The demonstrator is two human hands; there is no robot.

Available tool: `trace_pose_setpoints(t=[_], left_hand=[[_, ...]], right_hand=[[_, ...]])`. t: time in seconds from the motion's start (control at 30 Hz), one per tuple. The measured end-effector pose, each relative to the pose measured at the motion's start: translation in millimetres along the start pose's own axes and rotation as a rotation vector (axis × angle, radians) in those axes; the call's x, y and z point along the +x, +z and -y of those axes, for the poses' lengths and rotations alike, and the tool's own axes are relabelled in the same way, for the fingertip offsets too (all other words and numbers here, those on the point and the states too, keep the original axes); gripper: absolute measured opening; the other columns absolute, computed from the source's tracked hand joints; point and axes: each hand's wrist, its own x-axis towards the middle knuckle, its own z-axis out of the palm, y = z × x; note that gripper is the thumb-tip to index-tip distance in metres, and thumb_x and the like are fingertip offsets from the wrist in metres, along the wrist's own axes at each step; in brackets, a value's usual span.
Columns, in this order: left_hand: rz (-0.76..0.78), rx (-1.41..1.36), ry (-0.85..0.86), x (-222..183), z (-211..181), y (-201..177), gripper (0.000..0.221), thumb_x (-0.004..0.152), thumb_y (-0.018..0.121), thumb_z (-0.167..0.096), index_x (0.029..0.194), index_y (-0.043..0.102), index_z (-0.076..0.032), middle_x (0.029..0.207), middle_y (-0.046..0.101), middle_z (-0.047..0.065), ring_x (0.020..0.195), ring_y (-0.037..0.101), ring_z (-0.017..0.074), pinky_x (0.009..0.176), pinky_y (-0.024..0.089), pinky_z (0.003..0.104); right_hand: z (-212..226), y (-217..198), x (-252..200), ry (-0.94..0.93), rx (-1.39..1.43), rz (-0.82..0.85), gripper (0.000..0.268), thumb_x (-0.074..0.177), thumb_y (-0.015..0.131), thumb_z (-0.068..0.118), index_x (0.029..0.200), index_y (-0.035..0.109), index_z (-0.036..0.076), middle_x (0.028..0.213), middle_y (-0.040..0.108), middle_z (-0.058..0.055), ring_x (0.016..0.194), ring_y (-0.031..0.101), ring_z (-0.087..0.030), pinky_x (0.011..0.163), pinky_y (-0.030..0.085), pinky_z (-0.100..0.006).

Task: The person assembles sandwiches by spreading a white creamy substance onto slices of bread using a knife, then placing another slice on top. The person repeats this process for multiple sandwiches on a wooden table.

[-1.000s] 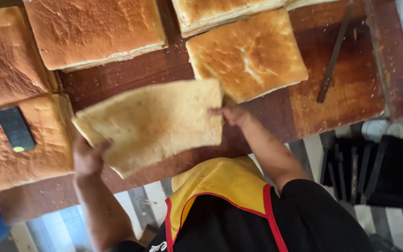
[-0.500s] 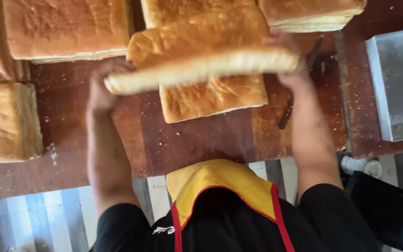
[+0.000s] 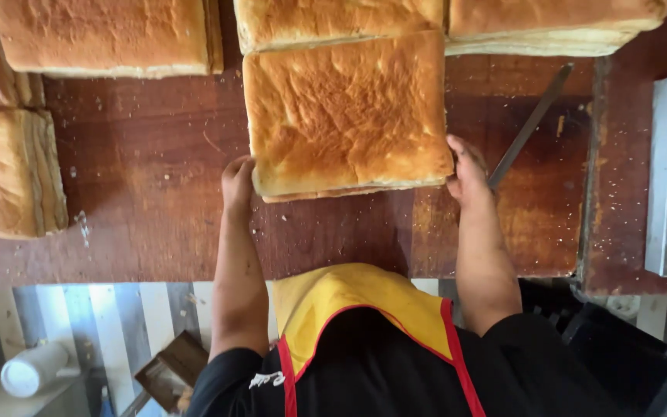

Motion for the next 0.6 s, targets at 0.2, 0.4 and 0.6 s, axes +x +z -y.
trace_pose_setpoints(t=[0.2,0.4,0.6], left_hand=[[-0.098,0.948,-0.170,-23.3,-50.1,54.8,0.056,0.087,0.080,-0.042,0.116,0.065,0.003,0.107,0.070,0.020,0.091,0.066,0.0230,0.080,0.053,0.038],[-0.118,0.798,-0.004,-42.5,-54.6,63.6,0.042,0.082,0.080,-0.028,0.109,0.062,-0.002,0.102,0.071,0.015,0.091,0.069,0.0248,0.080,0.056,0.038],[0.073,0.458,-0.021,-38.8,-48.7,42.5,0.045,0.086,0.077,-0.009,0.122,0.051,0.003,0.106,0.067,0.015,0.094,0.067,0.0209,0.082,0.059,0.035]], right_hand=[[-9.7,10.7,17.6,-0.021,-0.356,-0.005,0.039,0.087,0.083,0.029,0.114,0.073,0.001,0.097,0.076,-0.006,0.084,0.072,-0.017,0.070,0.059,-0.031],[-8.4,5.3,11.3,-0.013,-0.412,0.049,0.043,0.086,0.085,0.025,0.118,0.068,0.001,0.093,0.071,-0.003,0.077,0.066,-0.012,0.064,0.057,-0.028],[10.8,21.8,-17.5,0.050,-0.590,-0.038,0.056,0.083,0.085,0.013,0.133,0.062,0.007,0.102,0.070,-0.007,0.068,0.049,-0.019,0.048,0.032,-0.034]])
